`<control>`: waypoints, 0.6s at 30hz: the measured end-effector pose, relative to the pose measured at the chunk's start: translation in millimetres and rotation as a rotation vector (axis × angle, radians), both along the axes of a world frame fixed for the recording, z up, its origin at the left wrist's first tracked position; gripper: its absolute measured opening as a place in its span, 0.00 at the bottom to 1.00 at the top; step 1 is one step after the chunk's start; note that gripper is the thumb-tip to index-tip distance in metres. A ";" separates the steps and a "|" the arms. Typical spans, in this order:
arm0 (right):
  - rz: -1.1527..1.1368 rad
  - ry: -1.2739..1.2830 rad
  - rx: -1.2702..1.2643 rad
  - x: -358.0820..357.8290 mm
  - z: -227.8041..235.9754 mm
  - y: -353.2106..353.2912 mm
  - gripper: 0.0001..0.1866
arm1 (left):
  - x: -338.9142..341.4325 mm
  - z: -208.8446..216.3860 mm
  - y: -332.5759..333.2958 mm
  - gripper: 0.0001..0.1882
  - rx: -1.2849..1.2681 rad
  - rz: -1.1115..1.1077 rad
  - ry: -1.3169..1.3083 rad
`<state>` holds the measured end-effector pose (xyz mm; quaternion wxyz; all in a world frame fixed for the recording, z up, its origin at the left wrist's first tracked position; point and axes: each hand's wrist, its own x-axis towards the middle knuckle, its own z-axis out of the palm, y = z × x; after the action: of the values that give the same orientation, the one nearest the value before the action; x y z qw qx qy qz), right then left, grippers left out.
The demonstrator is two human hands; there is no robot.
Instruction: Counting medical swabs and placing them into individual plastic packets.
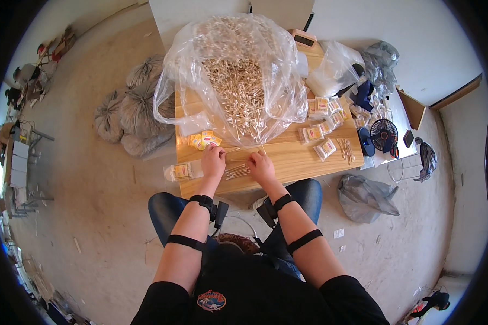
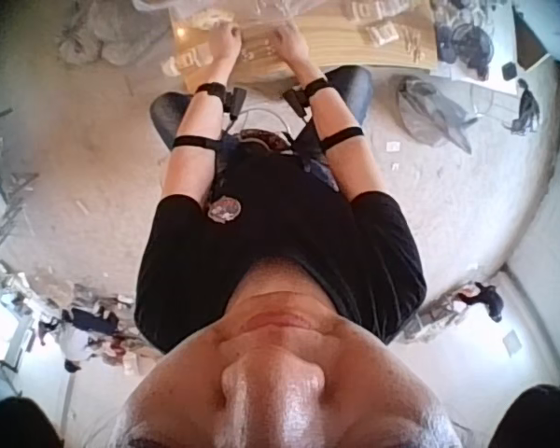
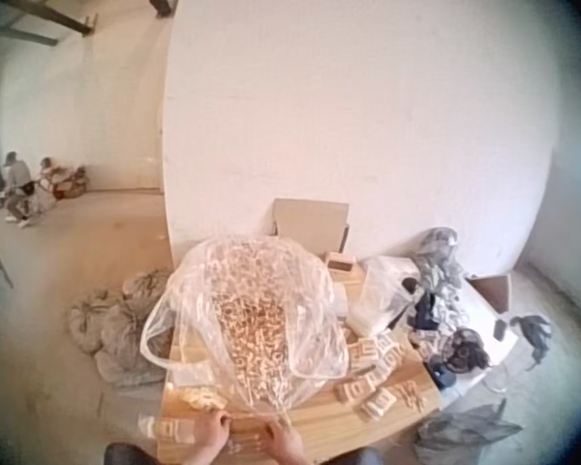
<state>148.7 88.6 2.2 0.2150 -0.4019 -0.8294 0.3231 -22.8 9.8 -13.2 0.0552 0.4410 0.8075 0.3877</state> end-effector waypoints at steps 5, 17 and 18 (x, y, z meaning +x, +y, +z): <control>-0.008 0.146 -0.028 12.5 0.5 3.4 0.07 | 4.9 9.6 -6.9 0.03 -0.098 -0.092 0.004; -0.186 -0.142 0.165 18.1 -0.7 5.6 0.06 | 35.9 -2.7 -44.6 0.19 0.154 -0.123 0.085; -0.082 -0.123 0.156 15.9 0.9 1.4 0.06 | 37.3 -2.2 -46.6 0.23 0.137 -0.132 0.147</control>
<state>164.5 90.0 3.1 0.2072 -0.4367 -0.8465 0.2231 14.5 -36.8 -15.4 -0.0091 0.5232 0.7503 0.4040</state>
